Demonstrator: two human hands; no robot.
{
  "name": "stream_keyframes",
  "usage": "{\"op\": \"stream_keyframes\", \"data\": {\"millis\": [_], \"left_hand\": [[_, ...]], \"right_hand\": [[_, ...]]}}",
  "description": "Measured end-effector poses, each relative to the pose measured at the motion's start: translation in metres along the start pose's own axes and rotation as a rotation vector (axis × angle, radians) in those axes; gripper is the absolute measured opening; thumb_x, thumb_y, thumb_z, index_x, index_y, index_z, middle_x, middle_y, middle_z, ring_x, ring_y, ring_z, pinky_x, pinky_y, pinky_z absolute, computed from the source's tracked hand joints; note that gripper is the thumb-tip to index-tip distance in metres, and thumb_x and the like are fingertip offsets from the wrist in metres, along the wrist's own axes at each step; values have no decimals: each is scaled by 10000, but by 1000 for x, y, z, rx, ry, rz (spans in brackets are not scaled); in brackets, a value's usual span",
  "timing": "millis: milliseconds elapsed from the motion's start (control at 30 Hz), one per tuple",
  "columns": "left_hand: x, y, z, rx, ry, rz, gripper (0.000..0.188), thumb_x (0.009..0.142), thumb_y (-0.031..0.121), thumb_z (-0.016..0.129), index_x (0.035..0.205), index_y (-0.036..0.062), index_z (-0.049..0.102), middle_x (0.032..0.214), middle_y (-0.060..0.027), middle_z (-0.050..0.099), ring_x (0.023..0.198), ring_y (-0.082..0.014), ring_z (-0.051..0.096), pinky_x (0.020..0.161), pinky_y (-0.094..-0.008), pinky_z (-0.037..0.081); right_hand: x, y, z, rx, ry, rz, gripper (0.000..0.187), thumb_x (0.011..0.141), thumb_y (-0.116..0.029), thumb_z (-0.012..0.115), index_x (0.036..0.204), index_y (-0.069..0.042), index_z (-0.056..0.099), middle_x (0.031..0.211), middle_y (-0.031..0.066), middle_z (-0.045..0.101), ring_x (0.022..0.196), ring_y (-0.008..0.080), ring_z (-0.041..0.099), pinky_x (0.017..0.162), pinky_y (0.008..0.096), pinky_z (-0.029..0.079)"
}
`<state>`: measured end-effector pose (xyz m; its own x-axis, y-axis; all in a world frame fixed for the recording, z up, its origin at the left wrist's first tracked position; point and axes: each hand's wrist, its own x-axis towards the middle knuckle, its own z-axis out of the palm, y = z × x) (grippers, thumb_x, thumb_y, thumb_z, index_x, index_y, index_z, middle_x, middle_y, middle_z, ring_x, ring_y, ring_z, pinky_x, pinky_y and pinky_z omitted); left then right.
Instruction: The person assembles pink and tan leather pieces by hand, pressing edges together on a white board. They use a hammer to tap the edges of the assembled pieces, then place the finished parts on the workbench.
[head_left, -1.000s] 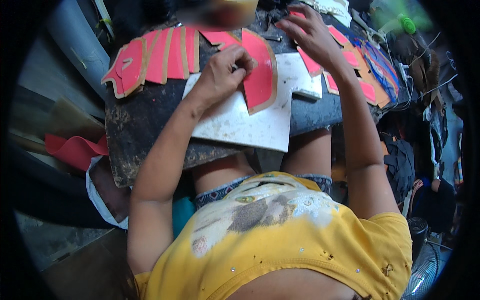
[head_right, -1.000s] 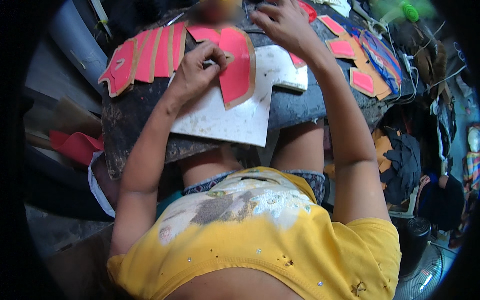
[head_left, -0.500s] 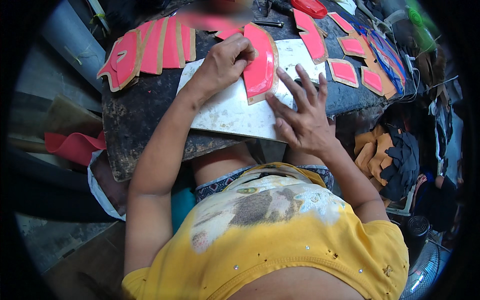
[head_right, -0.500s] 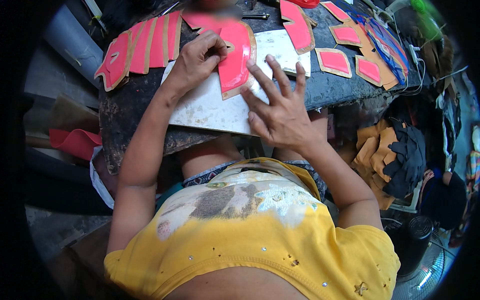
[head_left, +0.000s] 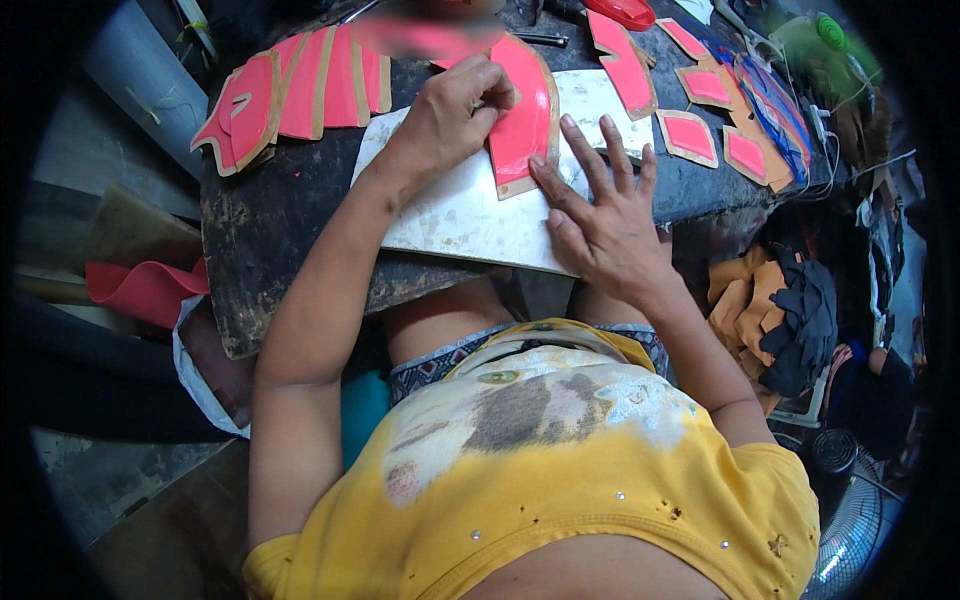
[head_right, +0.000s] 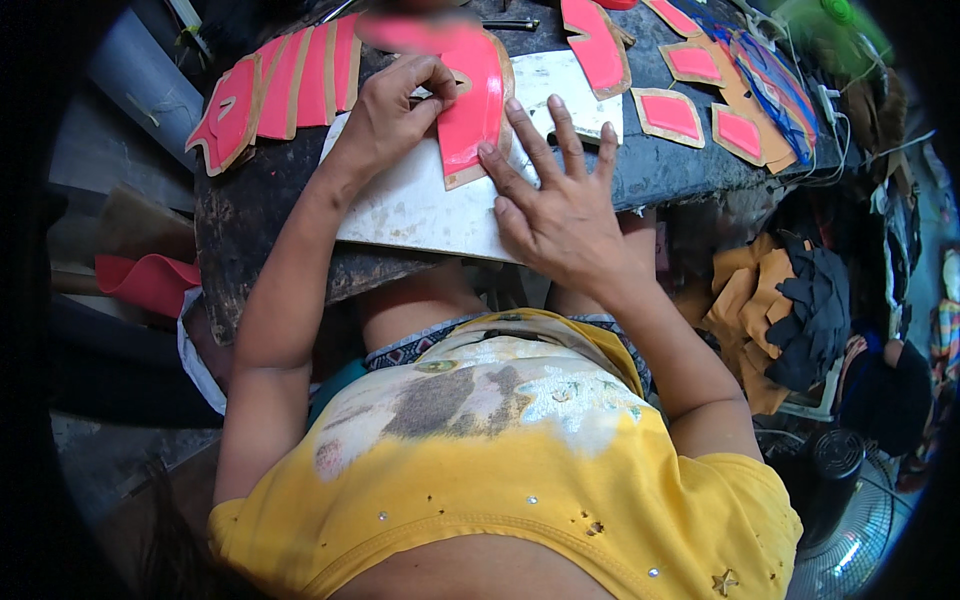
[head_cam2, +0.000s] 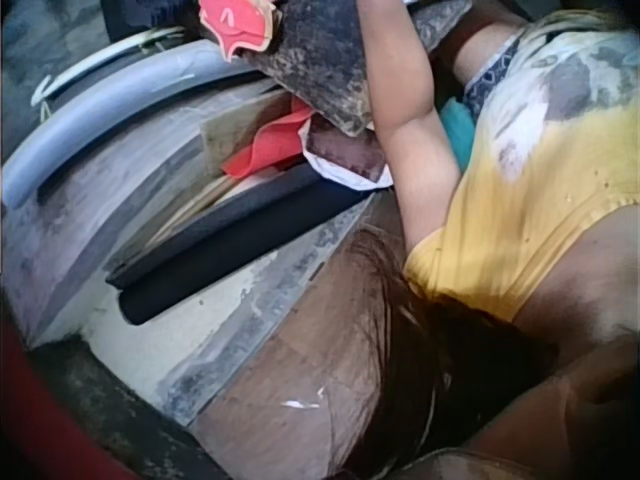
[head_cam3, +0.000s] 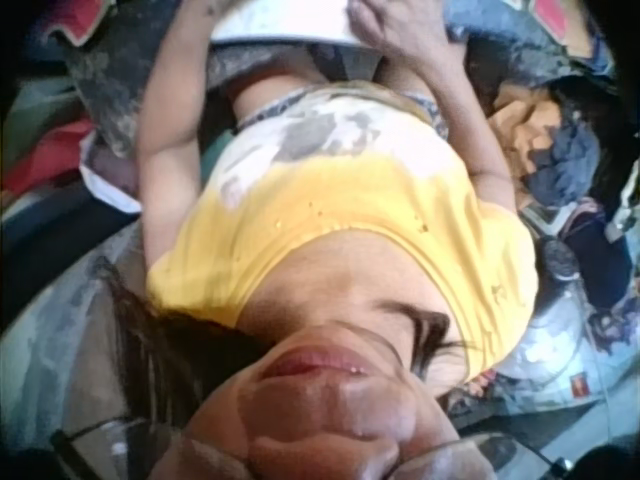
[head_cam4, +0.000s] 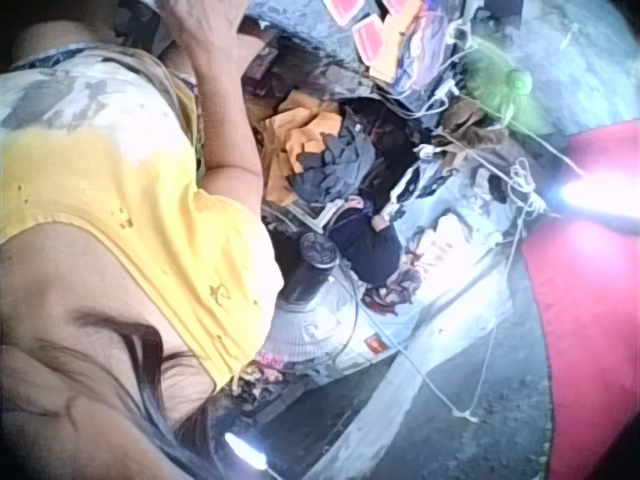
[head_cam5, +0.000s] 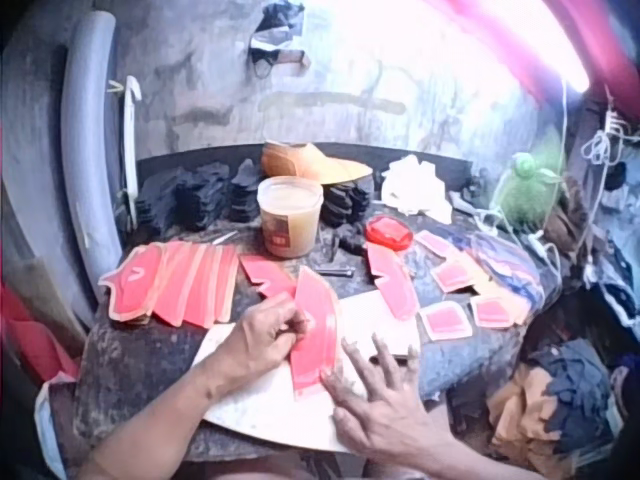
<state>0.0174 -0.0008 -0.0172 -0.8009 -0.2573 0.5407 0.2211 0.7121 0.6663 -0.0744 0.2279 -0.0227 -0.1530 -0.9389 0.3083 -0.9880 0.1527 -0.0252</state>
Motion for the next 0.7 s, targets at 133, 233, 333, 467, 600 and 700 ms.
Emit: {"op": "stream_keyframes", "data": {"millis": [133,233,333,467,600,700], "left_hand": [[0,0,-1,-4,3,9,104,793,-90,591,883,-37,590,880,-103,614,859,-205,652,790,-306,528],[0,1,-2,3,6,1,106,796,-92,592,886,-36,590,882,-102,613,864,-202,651,792,-309,530],[0,2,-1,6,-3,-12,112,798,-98,586,887,-32,591,880,-99,610,862,-199,650,793,-309,531],[0,1,1,-16,7,-30,113,796,-95,589,890,-32,594,875,-98,610,863,-200,649,788,-303,529],[0,1,-1,-3,-3,-35,117,793,-96,588,892,-34,591,872,-99,606,866,-202,649,784,-302,530],[0,0,-1,3,0,-21,118,791,-96,587,891,-34,592,866,-98,602,867,-199,647,787,-303,529]], "right_hand": [[0,-21,-1,58,-9,-11,463,964,-347,489,1362,-131,586,1621,139,235,1515,406,84,1092,756,-3],[0,-28,-1,44,-15,34,460,956,-345,500,1347,-123,597,1614,160,238,1516,406,81,1094,751,-9],[0,-34,0,-72,24,93,442,955,-338,503,1341,-149,605,1602,173,254,1517,406,75,1092,749,-14],[4,-27,0,145,-25,-19,431,964,-339,503,1351,-179,607,1589,174,273,1517,395,69,1098,735,-29],[9,-13,-3,550,160,173,424,959,-354,511,1327,-178,628,1582,151,306,1509,392,105,1103,732,-31],[7,-18,-3,43,36,234,425,950,-359,524,1300,-148,643,1586,149,302,1509,390,122,1108,730,-42]]}}
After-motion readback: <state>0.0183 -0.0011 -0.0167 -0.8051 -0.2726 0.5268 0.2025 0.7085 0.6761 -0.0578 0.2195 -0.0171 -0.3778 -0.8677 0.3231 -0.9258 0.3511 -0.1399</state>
